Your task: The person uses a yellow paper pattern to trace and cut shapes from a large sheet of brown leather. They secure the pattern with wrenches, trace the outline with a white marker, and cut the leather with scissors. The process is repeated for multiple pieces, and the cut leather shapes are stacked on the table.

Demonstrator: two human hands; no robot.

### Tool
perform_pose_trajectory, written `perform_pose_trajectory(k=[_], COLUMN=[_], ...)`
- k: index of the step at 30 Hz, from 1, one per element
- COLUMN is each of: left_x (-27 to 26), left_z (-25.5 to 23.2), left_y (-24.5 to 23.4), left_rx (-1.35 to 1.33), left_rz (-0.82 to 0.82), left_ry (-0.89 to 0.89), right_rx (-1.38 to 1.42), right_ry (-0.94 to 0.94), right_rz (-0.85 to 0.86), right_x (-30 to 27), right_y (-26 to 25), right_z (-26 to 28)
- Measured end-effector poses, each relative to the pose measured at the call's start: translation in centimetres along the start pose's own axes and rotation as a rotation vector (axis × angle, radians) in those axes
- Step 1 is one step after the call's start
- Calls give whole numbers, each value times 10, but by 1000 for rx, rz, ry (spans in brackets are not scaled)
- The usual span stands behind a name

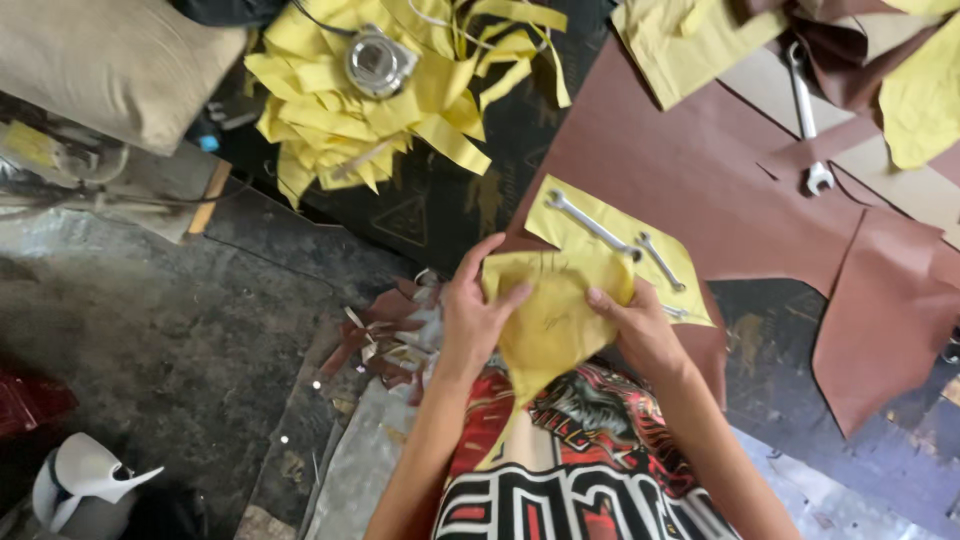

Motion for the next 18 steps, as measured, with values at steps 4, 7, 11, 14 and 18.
perform_pose_trajectory(k=[4,7,11,14,18], left_x=[37,87,168,225,265], left_z=[1,0,-75,-74,-62], left_y=[-17,-49,-124,-162,-174], left_rx=[78,164,1252,1475,1587], left_rz=[4,-13,-351,-344,-262], left_ry=[11,22,293,-16,-163], right_rx=[6,20,121,148,122], right_ry=[-29,-126,-214,-168,-156], right_rz=[-27,-93,-174,-203,-183], right_x=[14,23,34,48,71], right_y=[3,-7,-26,-29,-22], right_z=[7,27,44,43,49])
Point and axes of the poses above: each hand's wrist, its own x-axis towards the middle knuckle, its own y-axis out of the palm, z = x × y, the point moved 10 cm from there along x, towards the middle knuckle, and after that the axes turned 11 degrees about z, right-handed, at the moved point
